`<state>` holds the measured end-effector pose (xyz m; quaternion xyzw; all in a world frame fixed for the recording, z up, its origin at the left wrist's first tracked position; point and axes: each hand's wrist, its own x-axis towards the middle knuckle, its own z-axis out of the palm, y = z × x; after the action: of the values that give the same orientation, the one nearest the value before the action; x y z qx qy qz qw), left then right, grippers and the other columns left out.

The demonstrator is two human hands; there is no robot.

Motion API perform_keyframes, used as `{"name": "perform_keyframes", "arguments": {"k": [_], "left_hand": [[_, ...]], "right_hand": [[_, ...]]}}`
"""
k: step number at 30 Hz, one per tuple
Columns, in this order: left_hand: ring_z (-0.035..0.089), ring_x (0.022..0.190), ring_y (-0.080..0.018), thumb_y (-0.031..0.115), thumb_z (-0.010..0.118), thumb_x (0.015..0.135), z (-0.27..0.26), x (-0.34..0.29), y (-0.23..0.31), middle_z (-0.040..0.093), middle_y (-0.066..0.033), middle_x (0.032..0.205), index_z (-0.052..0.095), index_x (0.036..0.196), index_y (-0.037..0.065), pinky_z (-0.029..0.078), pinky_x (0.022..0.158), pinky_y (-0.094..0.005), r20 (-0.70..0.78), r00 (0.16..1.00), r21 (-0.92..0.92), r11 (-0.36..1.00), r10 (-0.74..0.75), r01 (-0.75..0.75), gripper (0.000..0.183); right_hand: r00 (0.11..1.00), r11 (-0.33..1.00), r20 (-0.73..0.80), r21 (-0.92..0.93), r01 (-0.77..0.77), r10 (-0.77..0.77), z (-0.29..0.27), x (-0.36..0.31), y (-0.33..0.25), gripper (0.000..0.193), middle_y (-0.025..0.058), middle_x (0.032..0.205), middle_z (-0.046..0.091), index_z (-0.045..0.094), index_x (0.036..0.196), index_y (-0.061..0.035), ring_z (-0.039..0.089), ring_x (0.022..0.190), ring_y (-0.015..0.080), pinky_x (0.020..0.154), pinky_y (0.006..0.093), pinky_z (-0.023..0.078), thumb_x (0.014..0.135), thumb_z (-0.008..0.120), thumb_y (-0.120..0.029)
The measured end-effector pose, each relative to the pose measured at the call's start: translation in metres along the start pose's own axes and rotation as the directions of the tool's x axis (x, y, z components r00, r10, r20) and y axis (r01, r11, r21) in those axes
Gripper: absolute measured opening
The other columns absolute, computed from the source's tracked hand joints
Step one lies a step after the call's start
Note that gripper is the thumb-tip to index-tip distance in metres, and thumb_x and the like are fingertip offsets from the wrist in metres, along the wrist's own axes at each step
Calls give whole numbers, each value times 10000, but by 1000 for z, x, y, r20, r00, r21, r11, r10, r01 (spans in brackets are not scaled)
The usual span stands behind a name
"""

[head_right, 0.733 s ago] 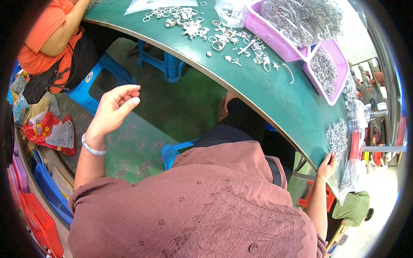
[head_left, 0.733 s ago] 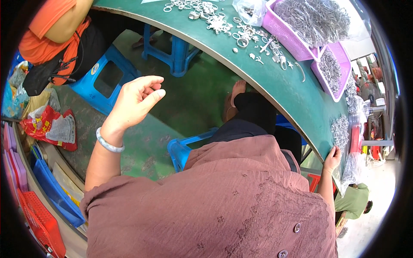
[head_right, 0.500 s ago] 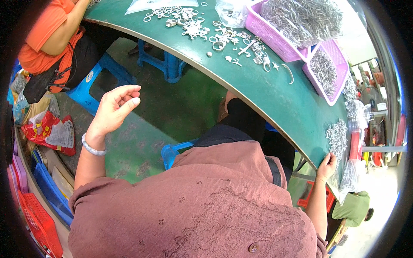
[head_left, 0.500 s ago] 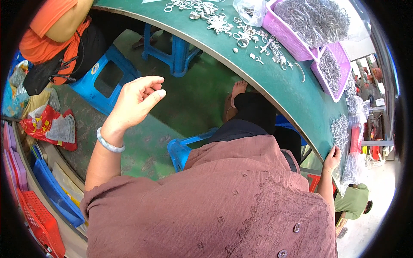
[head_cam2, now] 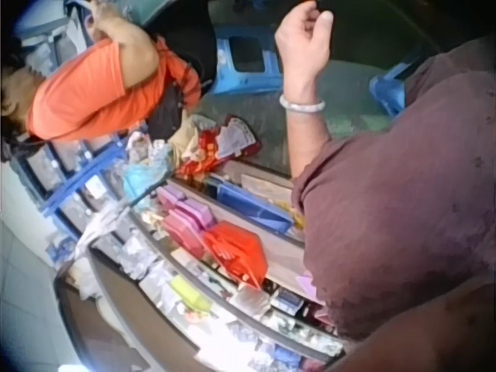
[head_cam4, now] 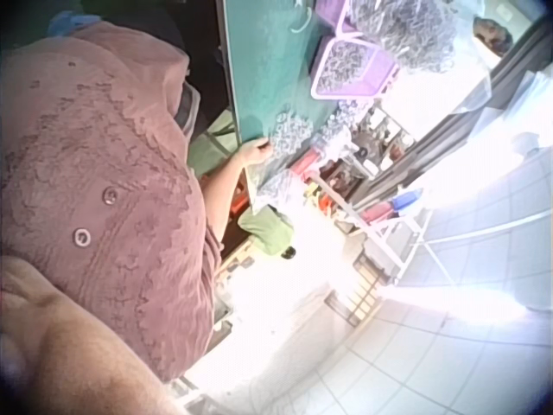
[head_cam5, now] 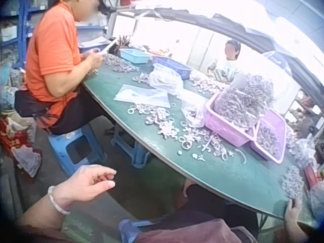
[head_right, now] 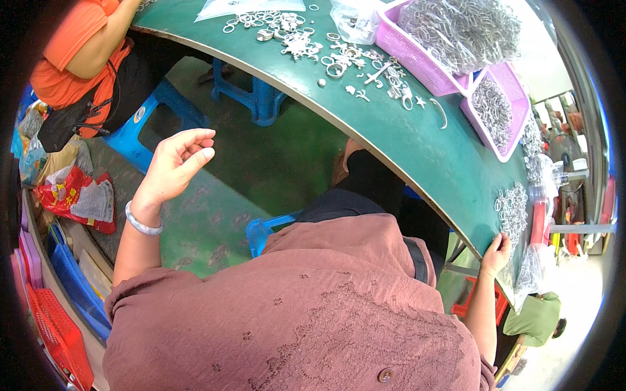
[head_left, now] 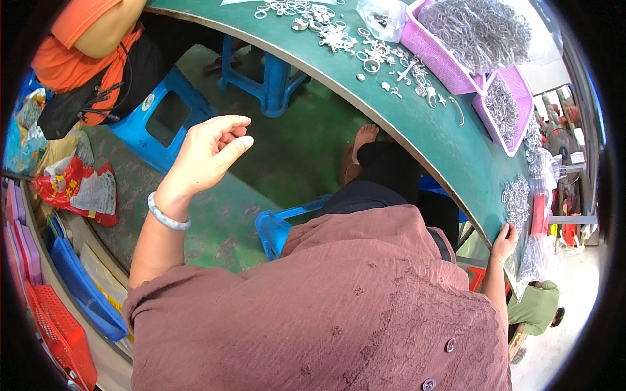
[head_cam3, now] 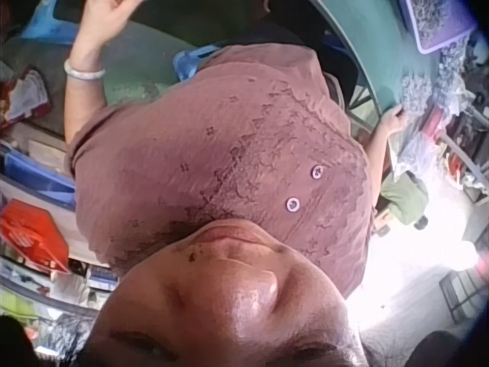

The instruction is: The person picks up metal rings from a tray, turns them over in their hands, and arranges them into piles on the table.

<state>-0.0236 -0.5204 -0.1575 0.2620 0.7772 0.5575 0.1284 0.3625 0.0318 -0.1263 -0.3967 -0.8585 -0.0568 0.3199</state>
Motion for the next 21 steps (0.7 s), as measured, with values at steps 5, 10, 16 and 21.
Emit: {"name": "perform_keyframes", "arguments": {"k": [5, 10, 16, 21], "left_hand": [[522, 679, -65, 112, 632, 788, -5, -2, 5, 586, -38, 830, 571, 1032, -23, 451, 608, -203, -12, 1000, 22, 1000, -10, 11, 285], [543, 767, -85, 95, 613, 797, -9, -4, 12, 604, -51, 900, 572, 1066, 4, 449, 665, -214, -6, 1000, 66, 997, -31, 31, 287], [545, 782, -89, 95, 611, 798, -12, -9, 22, 604, -53, 908, 573, 1068, 8, 449, 673, -217, -18, 999, 106, 993, -41, 43, 285], [538, 776, -83, 92, 613, 798, -9, -8, 28, 602, -48, 904, 572, 1067, 9, 447, 668, -214, 9, 999, 101, 994, -33, 32, 285]], "right_hand": [[1000, 1000, 1, 0, -3, 3, 0, 0, 1, 225, 126, 881, 607, 589, 946, 1, 566, 803, 219, 756, 310, 439, 871, 523, -201], [1000, 999, 2, -33, 0, 0, 1, -1, 3, 229, 116, 882, 611, 600, 950, -21, 569, 814, 223, 751, 315, 440, 867, 527, -222], [1000, 1000, -2, 0, -16, 16, 1, 0, 7, 235, 137, 916, 604, 593, 955, -3, 568, 838, 240, 787, 317, 435, 869, 525, -211], [999, 998, -19, 45, -45, 46, 2, -1, 4, 225, 133, 915, 603, 596, 948, -6, 571, 840, 237, 788, 314, 436, 873, 513, -202]]}}
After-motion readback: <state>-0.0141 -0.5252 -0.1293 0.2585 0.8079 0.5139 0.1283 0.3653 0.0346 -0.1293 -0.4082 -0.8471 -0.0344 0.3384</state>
